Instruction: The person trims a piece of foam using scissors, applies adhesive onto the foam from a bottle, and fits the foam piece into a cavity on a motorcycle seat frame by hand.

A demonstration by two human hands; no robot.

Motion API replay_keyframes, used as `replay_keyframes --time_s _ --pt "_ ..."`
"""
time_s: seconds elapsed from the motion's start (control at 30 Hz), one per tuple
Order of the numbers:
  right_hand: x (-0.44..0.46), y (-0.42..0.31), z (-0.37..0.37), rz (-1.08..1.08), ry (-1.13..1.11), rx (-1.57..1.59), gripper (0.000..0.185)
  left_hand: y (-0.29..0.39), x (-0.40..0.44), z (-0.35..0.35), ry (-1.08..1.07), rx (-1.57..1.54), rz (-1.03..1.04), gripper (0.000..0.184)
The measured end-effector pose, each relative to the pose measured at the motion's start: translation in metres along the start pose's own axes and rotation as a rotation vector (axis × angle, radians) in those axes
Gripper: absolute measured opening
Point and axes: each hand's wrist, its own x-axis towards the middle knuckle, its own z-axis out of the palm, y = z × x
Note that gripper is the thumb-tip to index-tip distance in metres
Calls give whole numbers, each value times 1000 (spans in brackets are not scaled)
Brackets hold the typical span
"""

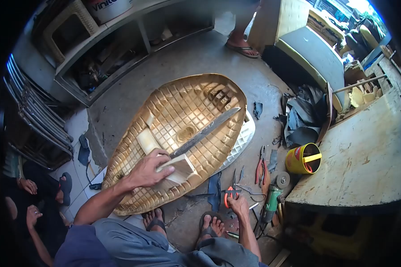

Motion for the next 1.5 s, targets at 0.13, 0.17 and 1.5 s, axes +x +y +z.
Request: replay_keyframes --time_s 0.13,0.17,1.5 --pt "-32 5 -3 41 -178 82 34 -35 4 21 -64 158 52 47" --pt "-35 16 -4 42 -202 126 33 -38 3 27 -55 93 22 47" --pt "-103 -7 -14 -310 -27 985 49 31 -32 78 -390 -308 197 55"
